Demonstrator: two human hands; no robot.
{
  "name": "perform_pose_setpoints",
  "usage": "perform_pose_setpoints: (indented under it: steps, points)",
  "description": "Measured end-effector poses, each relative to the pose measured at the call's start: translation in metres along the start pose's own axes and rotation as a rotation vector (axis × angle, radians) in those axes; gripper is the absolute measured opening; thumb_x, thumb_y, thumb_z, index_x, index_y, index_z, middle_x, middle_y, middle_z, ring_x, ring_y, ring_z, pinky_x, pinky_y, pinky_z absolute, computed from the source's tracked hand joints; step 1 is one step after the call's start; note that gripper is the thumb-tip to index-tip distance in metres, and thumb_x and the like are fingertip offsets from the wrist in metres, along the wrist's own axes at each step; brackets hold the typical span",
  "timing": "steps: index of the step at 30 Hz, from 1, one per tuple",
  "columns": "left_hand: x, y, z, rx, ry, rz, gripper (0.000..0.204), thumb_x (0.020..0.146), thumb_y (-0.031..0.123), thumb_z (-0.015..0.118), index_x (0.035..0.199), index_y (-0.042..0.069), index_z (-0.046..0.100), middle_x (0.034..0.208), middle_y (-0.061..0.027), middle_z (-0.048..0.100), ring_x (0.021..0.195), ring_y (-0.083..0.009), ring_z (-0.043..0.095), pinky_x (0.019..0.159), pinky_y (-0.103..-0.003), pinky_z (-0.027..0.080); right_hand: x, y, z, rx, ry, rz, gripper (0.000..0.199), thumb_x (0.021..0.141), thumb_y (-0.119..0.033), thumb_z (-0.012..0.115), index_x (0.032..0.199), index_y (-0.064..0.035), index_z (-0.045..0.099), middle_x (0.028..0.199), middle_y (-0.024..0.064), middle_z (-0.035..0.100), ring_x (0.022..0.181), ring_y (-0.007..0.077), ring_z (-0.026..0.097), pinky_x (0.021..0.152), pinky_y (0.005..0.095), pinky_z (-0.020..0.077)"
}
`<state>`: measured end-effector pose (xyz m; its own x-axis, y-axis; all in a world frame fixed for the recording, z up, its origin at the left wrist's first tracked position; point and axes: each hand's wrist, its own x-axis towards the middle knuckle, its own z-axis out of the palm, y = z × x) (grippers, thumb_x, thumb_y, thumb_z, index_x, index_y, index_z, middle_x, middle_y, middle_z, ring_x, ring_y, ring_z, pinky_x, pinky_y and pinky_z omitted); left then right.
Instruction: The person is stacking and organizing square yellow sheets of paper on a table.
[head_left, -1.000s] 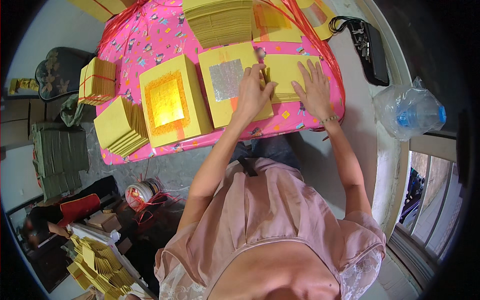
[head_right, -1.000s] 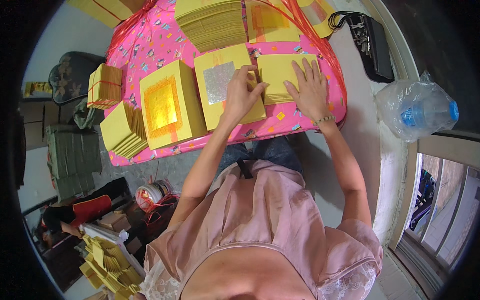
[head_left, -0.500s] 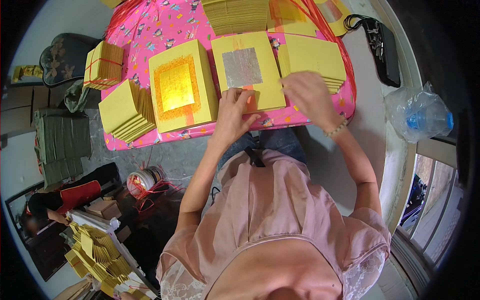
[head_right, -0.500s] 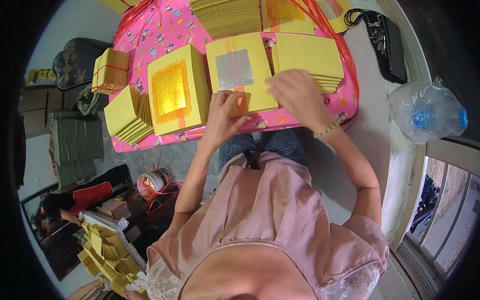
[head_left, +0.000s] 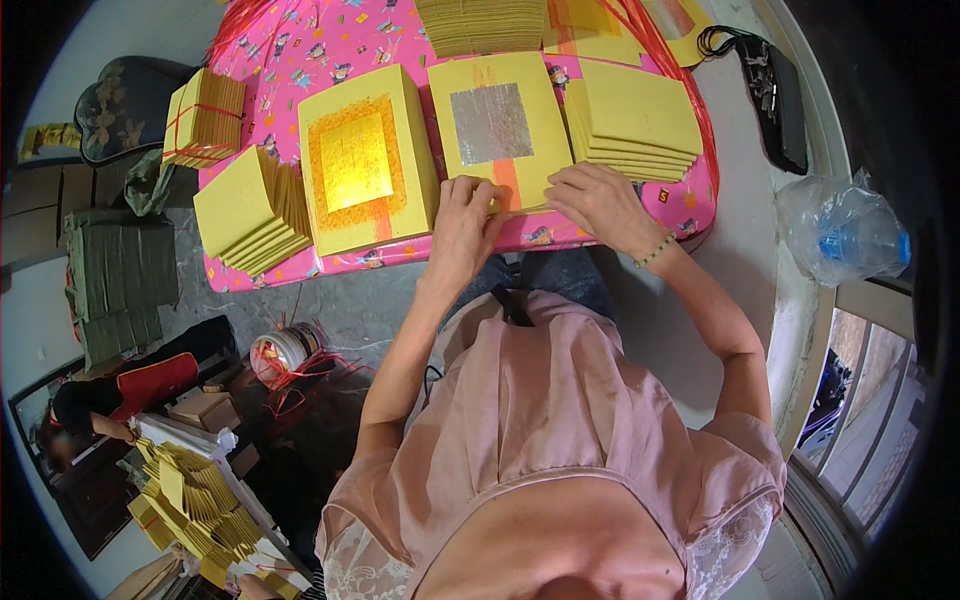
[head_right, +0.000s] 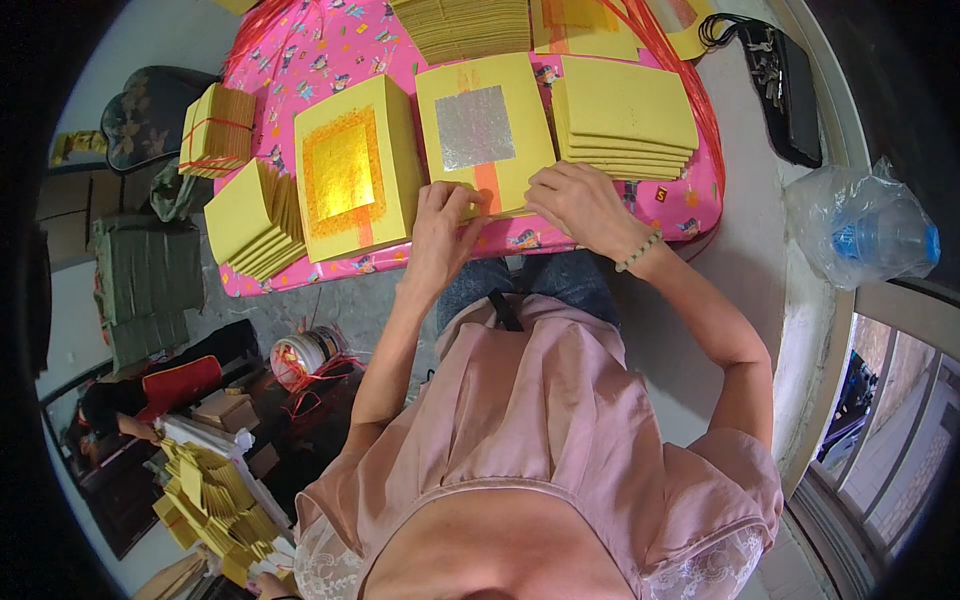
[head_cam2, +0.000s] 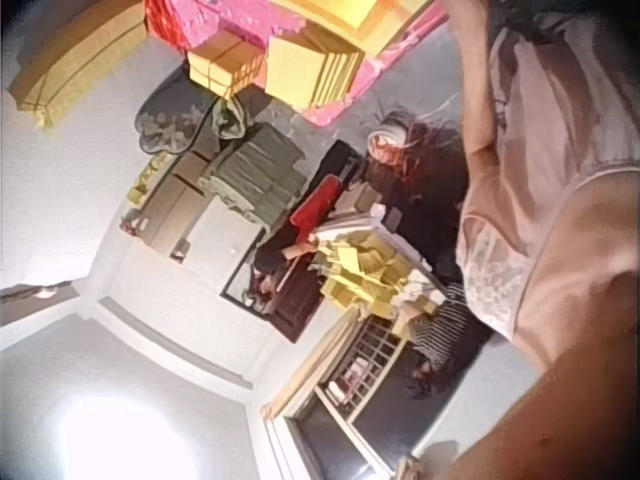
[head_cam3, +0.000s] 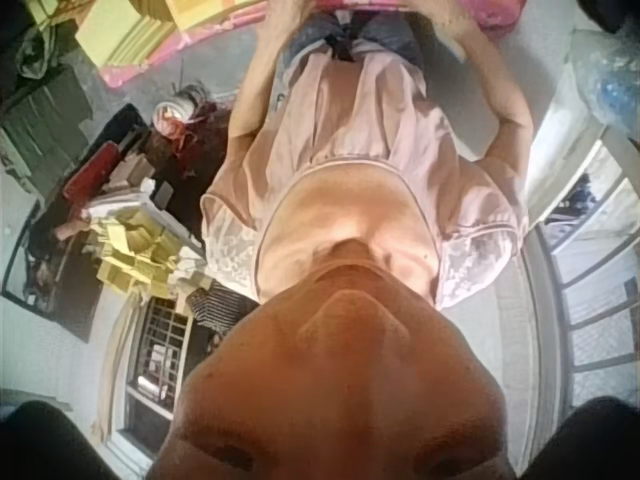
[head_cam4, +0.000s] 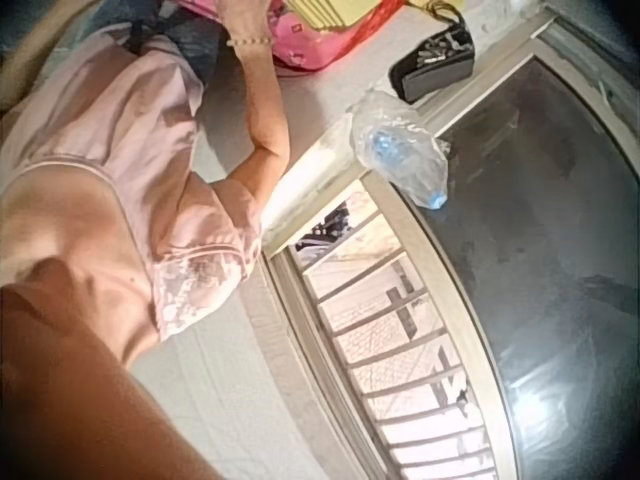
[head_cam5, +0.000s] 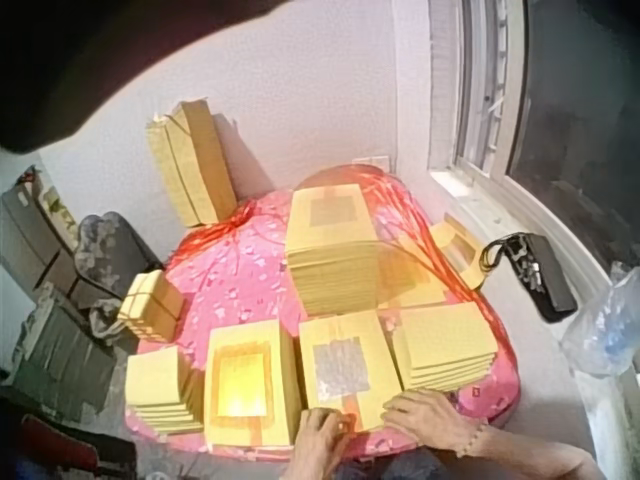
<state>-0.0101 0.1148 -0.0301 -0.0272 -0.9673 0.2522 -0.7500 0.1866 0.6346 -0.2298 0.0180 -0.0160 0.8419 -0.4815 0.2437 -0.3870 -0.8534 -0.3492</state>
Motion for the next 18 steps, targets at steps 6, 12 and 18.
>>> perform_pose_setpoints:
  steps: [6, 12, 18]
  points:
    - [0.0008, -0.0001, -0.0003, -0.004, -0.006, -0.021, 0.026, 0.079, 0.0, 0.07, 0.103, 0.002, 0.061, 0.104, -0.0167, 0.055, 0.1, -0.0367, 0.05, 0.087, -0.044, 0.045, 0.0032, -0.0019, -0.0018, 0.084, 0.026, 0.025, 0.013, 0.084, -0.012, 0.068, 0.093, -0.0032, 0.065, 0.1, 0.0086, 0.065, 0.093, 0.0277, 0.062, 0.079, 0.0381, 0.0526]
    - [0.0034, 0.0008, -0.0039, -0.031, -0.024, -0.027, 0.024, 0.079, -0.001, 0.069, 0.101, 0.002, 0.06, 0.101, -0.0165, 0.055, 0.099, -0.0361, 0.05, 0.086, -0.044, 0.045, 0.0054, -0.0014, -0.0015, 0.148, 0.026, 0.092, 0.012, 0.085, -0.01, 0.066, 0.092, -0.0013, 0.063, 0.095, 0.0098, 0.062, 0.09, 0.03, 0.06, 0.077, 0.039, 0.0509]
    - [0.0036, 0.002, -0.0059, -0.044, -0.029, -0.046, 0.022, 0.079, -0.002, 0.068, 0.099, 0.002, 0.061, 0.101, -0.0163, 0.055, 0.098, -0.036, 0.051, 0.085, -0.043, 0.045, 0.0055, 0.0026, 0.0015, 0.194, 0.03, 0.088, 0.011, 0.086, -0.01, 0.065, 0.09, -0.0003, 0.064, 0.093, 0.0099, 0.063, 0.09, 0.0302, 0.06, 0.077, 0.0392, 0.0502]
